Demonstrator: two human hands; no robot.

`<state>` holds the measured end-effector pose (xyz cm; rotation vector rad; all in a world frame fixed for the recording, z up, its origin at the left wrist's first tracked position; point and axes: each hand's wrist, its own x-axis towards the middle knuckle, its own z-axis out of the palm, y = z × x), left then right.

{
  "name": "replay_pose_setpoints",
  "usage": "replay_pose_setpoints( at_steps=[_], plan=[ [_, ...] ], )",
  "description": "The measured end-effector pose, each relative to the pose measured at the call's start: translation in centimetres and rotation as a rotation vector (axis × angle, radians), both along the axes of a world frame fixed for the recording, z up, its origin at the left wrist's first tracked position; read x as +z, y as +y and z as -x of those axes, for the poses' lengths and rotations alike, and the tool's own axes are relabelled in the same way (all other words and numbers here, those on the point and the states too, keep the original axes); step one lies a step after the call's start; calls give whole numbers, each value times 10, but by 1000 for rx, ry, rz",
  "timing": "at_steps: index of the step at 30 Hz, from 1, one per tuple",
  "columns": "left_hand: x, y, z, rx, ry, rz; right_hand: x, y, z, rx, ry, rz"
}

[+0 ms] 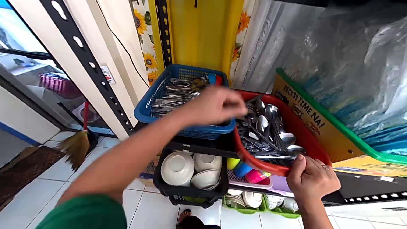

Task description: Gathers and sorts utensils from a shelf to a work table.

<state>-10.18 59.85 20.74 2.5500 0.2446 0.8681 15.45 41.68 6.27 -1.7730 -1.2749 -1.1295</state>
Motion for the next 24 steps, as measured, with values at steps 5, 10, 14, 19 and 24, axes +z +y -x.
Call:
replay_pose_setpoints(
  at_steps=[5, 10, 14, 19, 24],
  plan=[
    [56, 144, -59, 465, 151, 40, -4, 43, -2, -39, 30, 36],
    [14, 219, -116, 619, 447, 122, -9, 57, -11, -26, 36, 45],
    [-10, 223, -138, 592, 632, 217, -11, 52, -11, -22, 35, 73],
    [4, 230, -123, 629, 305, 360, -5, 50, -10, -4, 51, 121],
    [35, 221, -90, 499, -30, 556, 0, 46, -7, 11, 87, 185]
  ],
)
